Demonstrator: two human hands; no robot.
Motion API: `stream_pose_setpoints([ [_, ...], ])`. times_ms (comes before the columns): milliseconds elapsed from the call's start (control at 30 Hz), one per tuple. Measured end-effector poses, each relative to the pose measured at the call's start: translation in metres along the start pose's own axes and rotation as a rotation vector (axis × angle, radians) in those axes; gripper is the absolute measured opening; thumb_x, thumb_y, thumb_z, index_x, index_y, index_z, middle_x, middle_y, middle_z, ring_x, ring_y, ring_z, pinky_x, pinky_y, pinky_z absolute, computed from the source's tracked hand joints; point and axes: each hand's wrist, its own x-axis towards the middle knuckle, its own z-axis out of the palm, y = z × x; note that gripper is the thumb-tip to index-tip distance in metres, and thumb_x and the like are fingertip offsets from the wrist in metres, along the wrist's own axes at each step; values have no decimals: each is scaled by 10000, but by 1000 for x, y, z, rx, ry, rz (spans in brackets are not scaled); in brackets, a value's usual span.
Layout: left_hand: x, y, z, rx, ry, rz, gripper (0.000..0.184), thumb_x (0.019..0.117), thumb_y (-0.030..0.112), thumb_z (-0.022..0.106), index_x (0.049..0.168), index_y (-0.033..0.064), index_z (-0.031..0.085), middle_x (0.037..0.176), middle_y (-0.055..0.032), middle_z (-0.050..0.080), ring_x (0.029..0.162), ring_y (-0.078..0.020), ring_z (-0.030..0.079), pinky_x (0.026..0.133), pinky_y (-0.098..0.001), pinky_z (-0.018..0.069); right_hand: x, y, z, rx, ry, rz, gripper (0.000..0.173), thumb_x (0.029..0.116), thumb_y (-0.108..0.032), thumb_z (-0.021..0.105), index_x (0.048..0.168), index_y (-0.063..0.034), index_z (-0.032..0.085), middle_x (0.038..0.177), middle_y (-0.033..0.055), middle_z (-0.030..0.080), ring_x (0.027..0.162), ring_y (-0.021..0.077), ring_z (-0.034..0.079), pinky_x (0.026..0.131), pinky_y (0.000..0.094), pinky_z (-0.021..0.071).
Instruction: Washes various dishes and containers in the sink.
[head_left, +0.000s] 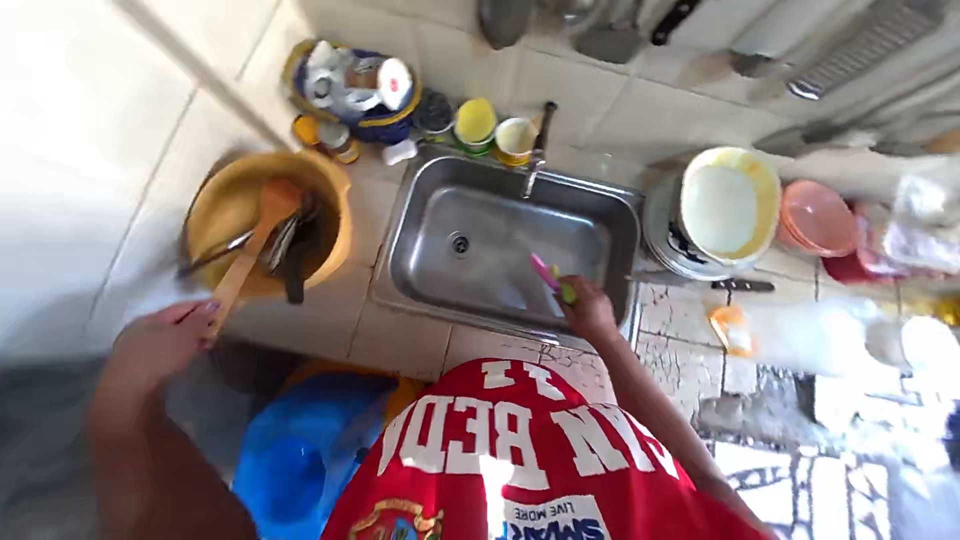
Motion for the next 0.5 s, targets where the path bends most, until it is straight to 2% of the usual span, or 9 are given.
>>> stream_pose_setpoints([
  [100, 44, -12, -7, 199, -8, 13, 449, 1101, 312, 469, 1279, -76, 608, 1165, -364, 621, 1002, -481, 629, 902, -670, 463, 15, -22, 21, -1, 58, -81, 367, 871, -114, 761, 1218, -14, 697, 1232, 197, 692, 1172, 356, 666, 996, 535, 552],
  [167, 54, -11, -9, 271, -6, 45, 450, 1081, 285, 508, 1330, -82, 584, 1278, -390, 578, 1174, -531, 579, 1006, -688, 420, 14, -29, 24, -1, 99, -109, 367, 840, -97, 777, 1193, -22, 711, 1222, 187, 691, 1167, 348, 662, 985, 518, 559],
  [200, 54, -6, -12, 285, 25, 66, 509, 1067, 305, 529, 1394, -85, 535, 1371, -400, 517, 1289, -539, 508, 1084, -675, 378, 13, -30, 24, -5, 121, -119, 354, 836, -94, 776, 1178, -27, 716, 1210, 181, 691, 1157, 343, 662, 974, 510, 563],
  [267, 42, 20, -14, 204, 156, 174, 625, 1041, 335, 554, 1479, -96, 439, 1514, -378, 390, 1441, -460, 387, 1203, -538, 304, 11, -30, 19, -1, 159, -126, 320, 843, -85, 763, 1156, -31, 720, 1184, 172, 694, 1145, 337, 659, 966, 498, 563],
  [300, 31, 40, -9, 74, 227, 269, 626, 1044, 321, 551, 1486, -104, 422, 1527, -341, 403, 1429, -374, 428, 1192, -435, 341, 10, -29, 14, 15, 172, -109, 319, 844, -77, 761, 1156, -31, 720, 1185, 174, 693, 1147, 340, 656, 972, 500, 559],
  [367, 12, 83, 19, -307, 266, 486, 538, 1060, 274, 532, 1447, -92, 456, 1392, -209, 556, 1156, -161, 591, 968, -282, 501, 7, -29, 4, 75, 217, -58, 324, 825, -41, 770, 1143, -12, 722, 1184, 195, 687, 1145, 361, 651, 976, 518, 553],
  [400, 4, 106, 43, -525, 180, 582, 463, 1067, 258, 517, 1406, -54, 470, 1254, -85, 614, 1007, -78, 638, 852, -251, 554, 7, -31, -1, 102, 247, -37, 330, 813, -27, 773, 1138, -5, 721, 1192, 204, 682, 1147, 368, 648, 978, 524, 550],
  [433, -6, 132, 71, -712, -1, 629, 435, 1079, 259, 472, 1417, -12, 440, 1225, -28, 645, 996, -85, 668, 851, -285, 581, 8, -32, -7, 115, 276, -25, 335, 812, -26, 775, 1142, -9, 720, 1216, 203, 677, 1171, 365, 640, 997, 520, 543],
  [500, -29, 184, 142, -910, -429, 520, 504, 1102, 378, 326, 1539, 135, 265, 1373, -42, 573, 1168, -190, 633, 957, -400, 555, 13, -38, -14, 137, 317, -41, 355, 825, -41, 760, 1176, -14, 719, 1278, 197, 665, 1224, 364, 619, 1036, 513, 527],
])
